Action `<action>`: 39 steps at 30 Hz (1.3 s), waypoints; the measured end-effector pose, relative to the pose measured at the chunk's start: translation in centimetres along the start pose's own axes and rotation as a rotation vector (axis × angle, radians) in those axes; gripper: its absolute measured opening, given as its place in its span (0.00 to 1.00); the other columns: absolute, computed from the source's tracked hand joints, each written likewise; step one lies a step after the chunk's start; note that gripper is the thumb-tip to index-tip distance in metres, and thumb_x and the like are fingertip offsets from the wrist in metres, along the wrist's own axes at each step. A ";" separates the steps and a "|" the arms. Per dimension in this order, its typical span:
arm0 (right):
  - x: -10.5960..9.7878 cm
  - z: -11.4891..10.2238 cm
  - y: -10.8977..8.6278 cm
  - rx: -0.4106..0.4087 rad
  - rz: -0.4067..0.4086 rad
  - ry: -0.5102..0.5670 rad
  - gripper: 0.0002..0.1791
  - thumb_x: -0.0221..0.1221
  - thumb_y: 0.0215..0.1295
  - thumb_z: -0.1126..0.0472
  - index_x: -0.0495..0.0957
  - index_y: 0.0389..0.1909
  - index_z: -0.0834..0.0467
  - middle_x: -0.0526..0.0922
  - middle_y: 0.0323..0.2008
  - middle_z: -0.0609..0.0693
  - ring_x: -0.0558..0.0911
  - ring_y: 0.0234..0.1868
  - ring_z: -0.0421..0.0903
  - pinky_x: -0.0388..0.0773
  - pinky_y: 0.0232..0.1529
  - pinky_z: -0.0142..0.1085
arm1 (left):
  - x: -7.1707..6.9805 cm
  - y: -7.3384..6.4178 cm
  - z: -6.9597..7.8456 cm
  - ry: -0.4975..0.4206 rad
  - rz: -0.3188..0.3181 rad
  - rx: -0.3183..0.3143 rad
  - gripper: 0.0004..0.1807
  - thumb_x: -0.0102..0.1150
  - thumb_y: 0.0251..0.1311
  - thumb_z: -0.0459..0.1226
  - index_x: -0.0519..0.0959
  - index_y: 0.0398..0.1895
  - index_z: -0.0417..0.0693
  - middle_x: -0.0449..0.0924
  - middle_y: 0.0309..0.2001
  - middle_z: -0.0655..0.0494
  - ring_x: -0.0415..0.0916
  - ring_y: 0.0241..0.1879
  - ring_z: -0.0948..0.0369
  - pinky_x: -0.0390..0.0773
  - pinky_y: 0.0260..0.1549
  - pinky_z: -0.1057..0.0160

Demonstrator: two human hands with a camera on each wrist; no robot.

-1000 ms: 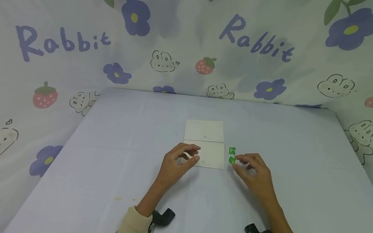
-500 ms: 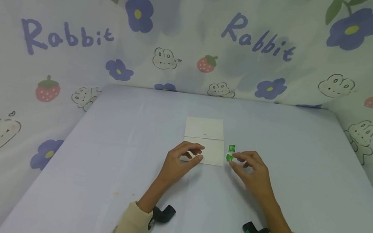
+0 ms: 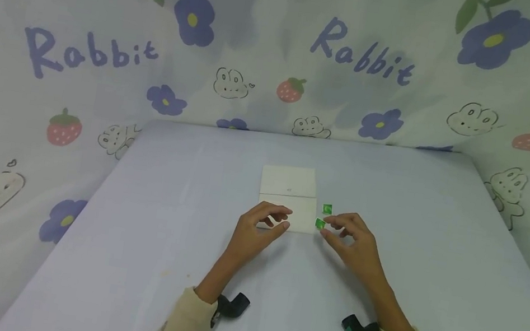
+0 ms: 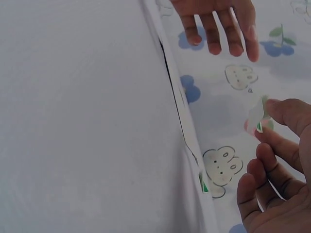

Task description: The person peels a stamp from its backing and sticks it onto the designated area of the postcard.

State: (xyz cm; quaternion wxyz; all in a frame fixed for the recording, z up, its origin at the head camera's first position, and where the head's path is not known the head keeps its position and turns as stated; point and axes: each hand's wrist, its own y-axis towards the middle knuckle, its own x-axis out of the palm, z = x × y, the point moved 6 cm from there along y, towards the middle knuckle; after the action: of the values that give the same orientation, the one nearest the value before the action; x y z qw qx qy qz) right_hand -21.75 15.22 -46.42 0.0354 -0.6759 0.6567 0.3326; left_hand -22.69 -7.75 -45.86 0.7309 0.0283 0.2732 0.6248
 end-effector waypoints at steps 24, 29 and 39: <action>0.9 -0.6 -0.4 0.028 -0.065 0.112 0.15 0.70 0.60 0.67 0.85 0.48 0.56 0.80 0.45 0.51 0.78 0.43 0.48 0.79 0.42 0.41 | 1.4 -0.1 0.6 -0.006 -0.059 0.106 0.13 0.66 0.66 0.37 0.83 0.53 0.53 0.81 0.48 0.59 0.77 0.45 0.57 0.80 0.42 0.55; 0.5 -3.2 -0.2 0.014 -0.078 0.129 0.14 0.69 0.58 0.72 0.84 0.46 0.64 0.79 0.43 0.56 0.78 0.41 0.55 0.79 0.41 0.42 | 1.5 -0.2 2.0 -0.008 -0.068 0.137 0.14 0.66 0.63 0.30 0.83 0.51 0.44 0.81 0.47 0.51 0.77 0.44 0.50 0.80 0.40 0.49; 0.1 -4.8 -0.2 0.016 -0.118 0.155 0.13 0.68 0.60 0.72 0.83 0.46 0.65 0.79 0.43 0.59 0.77 0.41 0.55 0.79 0.42 0.37 | 1.1 -0.3 4.7 -0.021 -0.086 0.132 0.12 0.66 0.62 0.28 0.84 0.48 0.40 0.80 0.46 0.48 0.77 0.43 0.46 0.80 0.39 0.46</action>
State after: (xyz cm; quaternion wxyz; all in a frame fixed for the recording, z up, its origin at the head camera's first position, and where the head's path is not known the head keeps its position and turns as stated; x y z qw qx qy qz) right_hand -19.67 12.81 -42.85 0.0094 -0.7367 0.6192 0.2717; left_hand -20.31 -5.34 -42.41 0.7565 0.0711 0.3070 0.5730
